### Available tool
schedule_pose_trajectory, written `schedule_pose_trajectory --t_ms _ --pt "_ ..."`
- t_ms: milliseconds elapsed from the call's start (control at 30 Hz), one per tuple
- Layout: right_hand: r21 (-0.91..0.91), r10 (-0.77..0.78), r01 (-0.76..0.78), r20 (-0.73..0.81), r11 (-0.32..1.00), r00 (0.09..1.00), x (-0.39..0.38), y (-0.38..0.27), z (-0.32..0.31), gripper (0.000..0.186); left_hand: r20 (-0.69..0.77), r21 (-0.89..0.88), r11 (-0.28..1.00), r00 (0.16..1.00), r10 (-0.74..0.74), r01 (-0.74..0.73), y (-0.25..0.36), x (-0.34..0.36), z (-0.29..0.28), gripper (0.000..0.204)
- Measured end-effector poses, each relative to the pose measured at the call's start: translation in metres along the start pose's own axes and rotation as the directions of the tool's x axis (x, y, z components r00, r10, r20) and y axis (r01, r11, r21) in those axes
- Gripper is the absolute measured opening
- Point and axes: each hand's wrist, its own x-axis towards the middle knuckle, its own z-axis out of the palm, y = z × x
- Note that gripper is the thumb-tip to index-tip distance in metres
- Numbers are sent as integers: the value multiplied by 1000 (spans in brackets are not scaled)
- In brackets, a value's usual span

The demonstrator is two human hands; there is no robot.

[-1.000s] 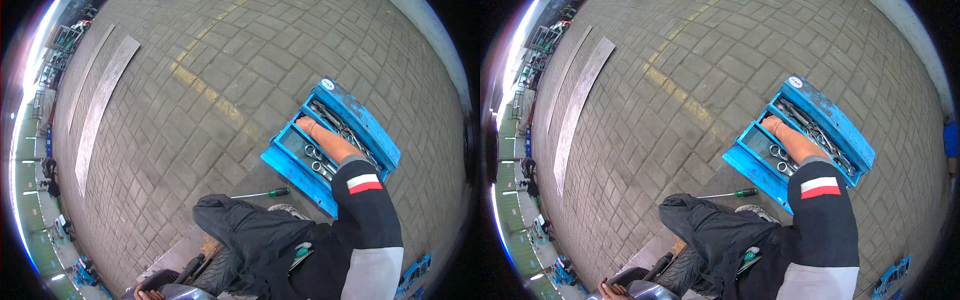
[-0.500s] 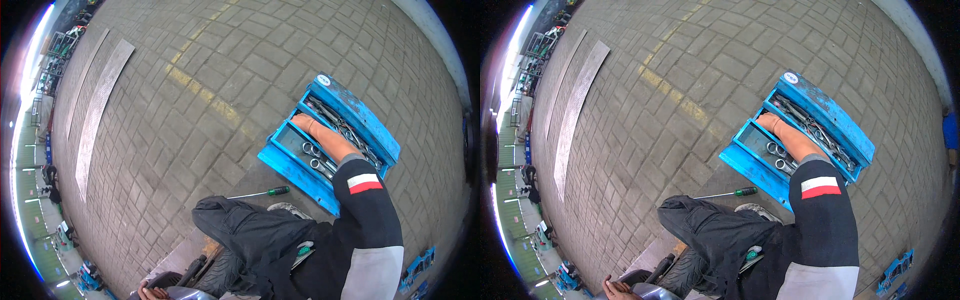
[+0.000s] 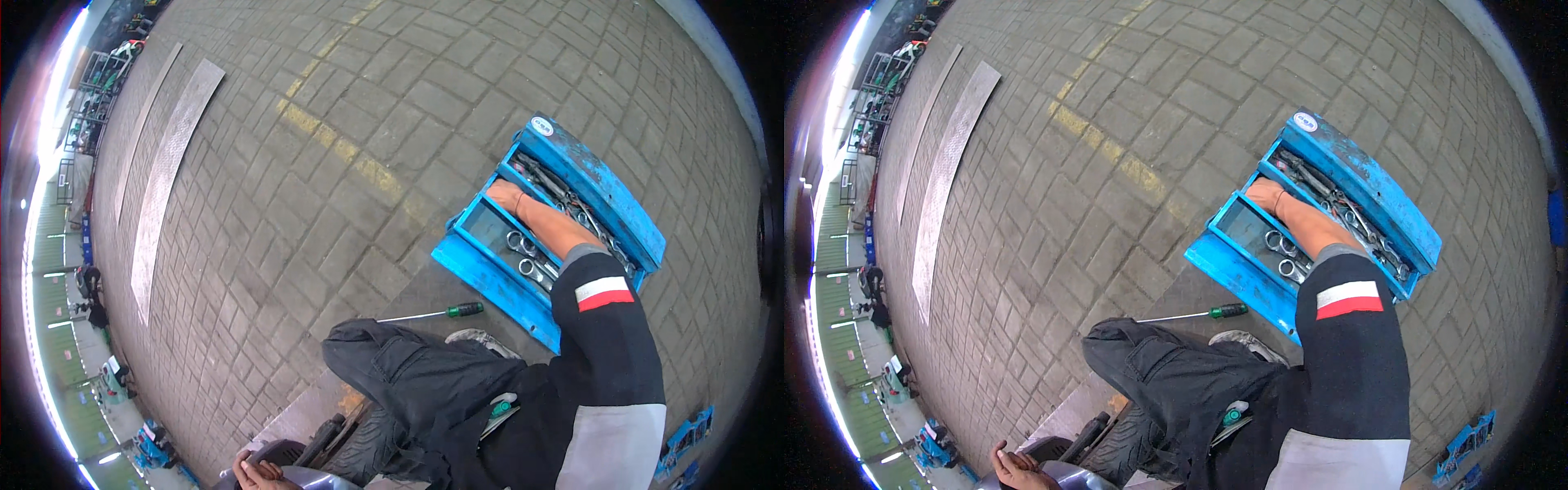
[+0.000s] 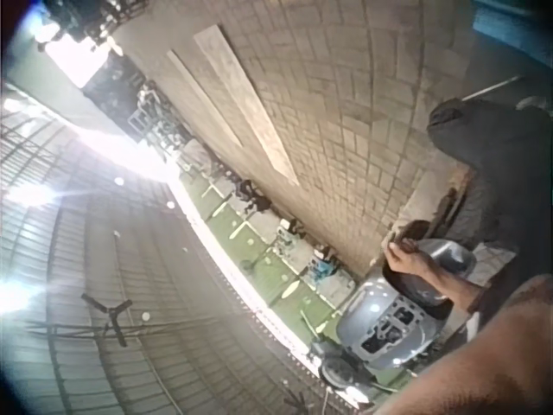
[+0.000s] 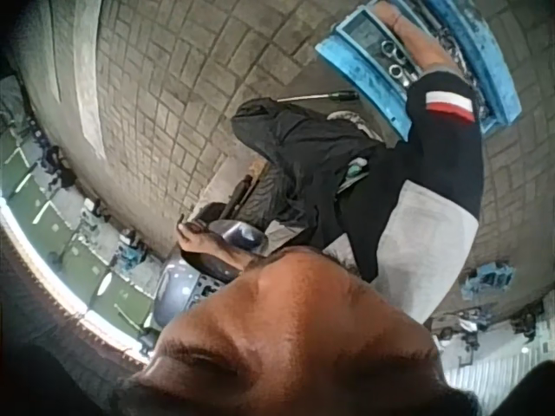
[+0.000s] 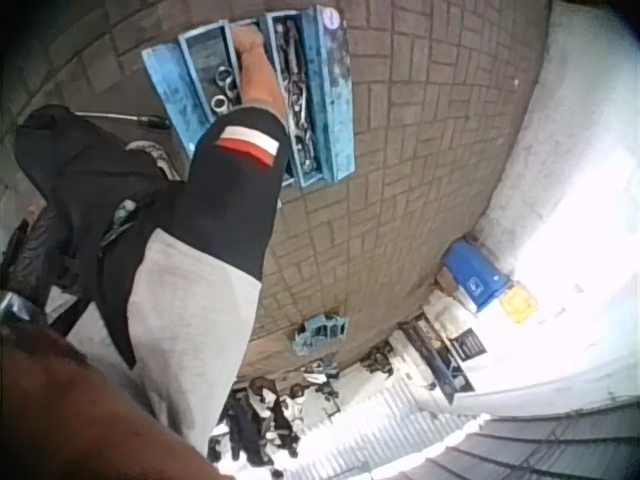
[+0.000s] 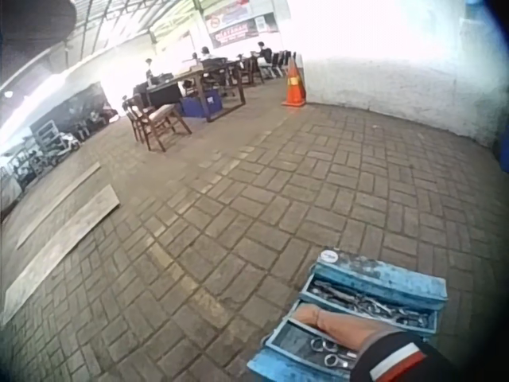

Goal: The person uses a T-handle socket wrench and a screwdriver to remove fasteners from the body panel of a scooter, then retrieves a component and prepares to install it into the opening.

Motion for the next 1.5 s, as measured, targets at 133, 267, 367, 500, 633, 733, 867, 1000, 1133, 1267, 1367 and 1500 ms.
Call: schedule_pose_trajectory --t_ms 133,267,367,500,633,733,867,1000,1133,1267,1367,1500 --pt "-9 -61 61 22 998 998 -1 22 18 33 -25 -50 999 1000 -8 7 -5 5 -13 20" --pt "-82 -129 137 99 987 987 1 23 15 31 -30 54 998 999 19 -17 -11 0 -20 23" --pt "-94 -175 192 162 977 971 -1 26 10 26 -35 172 983 997 70 -63 -6 -5 -16 27" --pt "-57 -263 289 276 956 925 2 29 -4 20 -44 176 983 997 60 -52 -13 -5 -20 29" --pt "788 109 -490 487 373 867 4 23 15 40 -39 242 968 997 71 -60 -14 -3 -23 28" --pt "386 -93 -5 236 923 967 -6 11 -21 36 -43 258 964 996 73 -59 5 -12 -17 27" --pt "528 311 -387 231 756 922 -45 -20 -75 24 -60 259 965 997 48 -31 4 -15 -18 25" --pt "497 406 -266 -198 826 892 -93 -79 -137 27 -53 106 993 998 -39 44 -10 -11 -21 23" --pt "616 398 -139 -305 775 865 -128 -132 -155 24 -10 108 993 998 59 -57 -29 -2 -30 22" --pt "127 266 -235 -416 964 869 -142 -168 -131 19 79 -100 993 994 78 -70 -35 0 -46 23" --pt "45 346 -349 -299 936 889 -156 -194 -103 25 27 -111 990 995 93 -90 -36 -13 -73 23" --pt "47 278 -276 -272 960 921 -169 -266 -106 53 -192 54 993 975 109 -101 -6 -64 -107 26"
